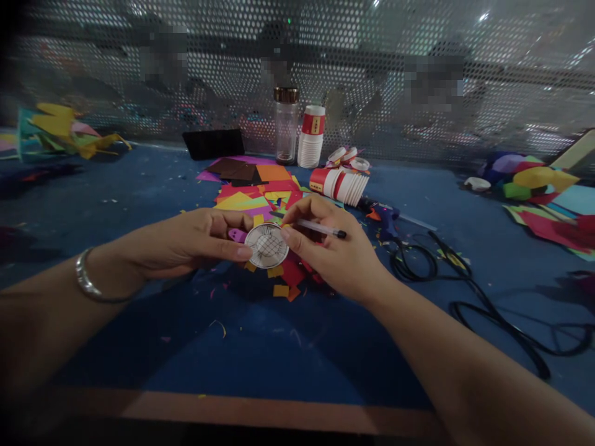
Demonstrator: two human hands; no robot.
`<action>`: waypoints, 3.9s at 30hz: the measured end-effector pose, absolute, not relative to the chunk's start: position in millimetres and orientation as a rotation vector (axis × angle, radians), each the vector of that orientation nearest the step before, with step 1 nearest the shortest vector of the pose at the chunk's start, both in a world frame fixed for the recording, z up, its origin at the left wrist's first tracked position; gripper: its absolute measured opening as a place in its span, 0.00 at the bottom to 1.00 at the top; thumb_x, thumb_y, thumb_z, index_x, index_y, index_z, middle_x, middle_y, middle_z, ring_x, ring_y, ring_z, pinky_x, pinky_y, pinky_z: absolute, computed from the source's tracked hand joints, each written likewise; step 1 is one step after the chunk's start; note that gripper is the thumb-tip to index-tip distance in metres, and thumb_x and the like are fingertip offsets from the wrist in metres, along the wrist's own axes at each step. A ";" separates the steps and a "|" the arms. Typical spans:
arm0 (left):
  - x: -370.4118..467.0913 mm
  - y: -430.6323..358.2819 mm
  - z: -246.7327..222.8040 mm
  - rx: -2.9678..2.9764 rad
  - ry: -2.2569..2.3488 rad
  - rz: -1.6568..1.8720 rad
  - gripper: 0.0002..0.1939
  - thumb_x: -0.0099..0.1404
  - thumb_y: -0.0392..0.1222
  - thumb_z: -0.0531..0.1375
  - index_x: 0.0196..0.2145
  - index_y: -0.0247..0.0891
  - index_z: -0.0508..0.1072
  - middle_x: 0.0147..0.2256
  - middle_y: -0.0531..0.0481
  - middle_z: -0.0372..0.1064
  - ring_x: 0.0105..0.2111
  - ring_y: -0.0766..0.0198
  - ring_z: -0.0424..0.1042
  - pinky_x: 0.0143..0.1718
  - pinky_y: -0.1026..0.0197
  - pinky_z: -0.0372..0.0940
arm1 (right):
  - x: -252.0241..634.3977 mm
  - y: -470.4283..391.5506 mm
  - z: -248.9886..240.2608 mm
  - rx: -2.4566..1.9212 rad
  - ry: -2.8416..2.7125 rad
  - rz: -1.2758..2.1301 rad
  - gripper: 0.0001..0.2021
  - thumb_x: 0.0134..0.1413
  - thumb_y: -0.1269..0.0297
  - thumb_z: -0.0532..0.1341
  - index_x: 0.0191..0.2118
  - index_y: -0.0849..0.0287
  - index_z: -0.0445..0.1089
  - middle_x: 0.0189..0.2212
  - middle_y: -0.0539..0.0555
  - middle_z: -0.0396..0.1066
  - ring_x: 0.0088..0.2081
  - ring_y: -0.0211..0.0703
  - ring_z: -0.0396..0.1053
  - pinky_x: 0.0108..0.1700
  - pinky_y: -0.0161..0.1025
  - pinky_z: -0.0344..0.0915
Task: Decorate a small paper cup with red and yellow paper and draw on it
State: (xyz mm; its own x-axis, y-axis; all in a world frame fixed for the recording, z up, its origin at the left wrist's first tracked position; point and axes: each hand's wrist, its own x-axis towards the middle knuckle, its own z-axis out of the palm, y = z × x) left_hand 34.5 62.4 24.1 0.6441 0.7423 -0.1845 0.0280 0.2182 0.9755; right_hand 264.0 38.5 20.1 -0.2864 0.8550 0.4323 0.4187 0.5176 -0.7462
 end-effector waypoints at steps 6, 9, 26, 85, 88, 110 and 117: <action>35.8 64.3 23.7 1.297 0.830 0.572 0.09 0.55 0.33 0.72 0.36 0.36 0.82 0.38 0.48 0.81 0.36 0.66 0.77 0.40 0.67 0.71 | 268.7 34.9 15.8 -1.073 -1.958 0.451 0.07 0.63 0.60 0.66 0.41 0.57 0.72 0.35 0.51 0.75 0.35 0.41 0.72 0.37 0.39 0.66; 34.3 66.7 21.7 1.385 0.865 0.539 0.06 0.56 0.37 0.72 0.33 0.37 0.82 0.35 0.48 0.81 0.34 0.64 0.76 0.39 0.63 0.71 | 270.6 32.4 17.5 -1.111 -1.948 0.371 0.05 0.67 0.61 0.62 0.42 0.56 0.72 0.37 0.52 0.77 0.36 0.42 0.73 0.39 0.41 0.68; 26.3 66.6 13.4 2.309 0.982 0.352 0.29 0.56 0.56 0.72 0.52 0.43 0.75 0.52 0.46 0.74 0.50 0.51 0.72 0.49 0.55 0.64 | 266.7 19.0 24.5 -1.048 -1.856 0.715 0.21 0.70 0.51 0.59 0.27 0.56 0.71 0.17 0.48 0.70 0.18 0.34 0.65 0.20 0.35 0.59; 37.5 65.7 7.9 2.232 0.826 0.278 0.21 0.53 0.50 0.74 0.42 0.37 0.79 0.38 0.48 0.77 0.36 0.59 0.72 0.35 0.59 0.61 | 250.9 17.4 7.9 -0.928 -1.963 0.905 0.16 0.73 0.60 0.56 0.32 0.60 0.72 0.20 0.46 0.70 0.21 0.29 0.68 0.23 0.28 0.64; 37.0 65.8 7.9 2.254 0.830 0.284 0.21 0.53 0.51 0.74 0.41 0.37 0.80 0.37 0.49 0.78 0.36 0.59 0.72 0.35 0.60 0.61 | 251.3 17.9 6.7 -0.933 -1.971 0.917 0.16 0.73 0.59 0.56 0.33 0.60 0.72 0.21 0.47 0.70 0.22 0.29 0.69 0.24 0.27 0.64; 37.5 65.2 9.5 2.221 0.800 0.290 0.19 0.54 0.49 0.74 0.40 0.36 0.80 0.35 0.51 0.76 0.33 0.62 0.70 0.32 0.60 0.59 | 249.0 16.0 5.2 -0.908 -2.041 0.870 0.16 0.73 0.61 0.55 0.33 0.60 0.71 0.23 0.47 0.70 0.22 0.29 0.69 0.24 0.27 0.67; 37.5 66.2 6.6 2.232 0.795 0.313 0.19 0.52 0.50 0.75 0.37 0.36 0.79 0.32 0.51 0.74 0.30 0.63 0.68 0.30 0.60 0.57 | 247.9 15.9 9.0 -0.866 -2.011 0.891 0.15 0.72 0.62 0.56 0.33 0.60 0.71 0.24 0.48 0.71 0.23 0.31 0.70 0.25 0.28 0.68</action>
State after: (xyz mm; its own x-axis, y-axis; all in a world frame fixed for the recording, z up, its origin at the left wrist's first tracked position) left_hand 37.5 66.2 6.6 0.7786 0.6273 -0.0154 0.4484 -0.5391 0.7130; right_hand 247.9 15.9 9.0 -0.4829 0.7980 0.3605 0.2694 0.5271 -0.8060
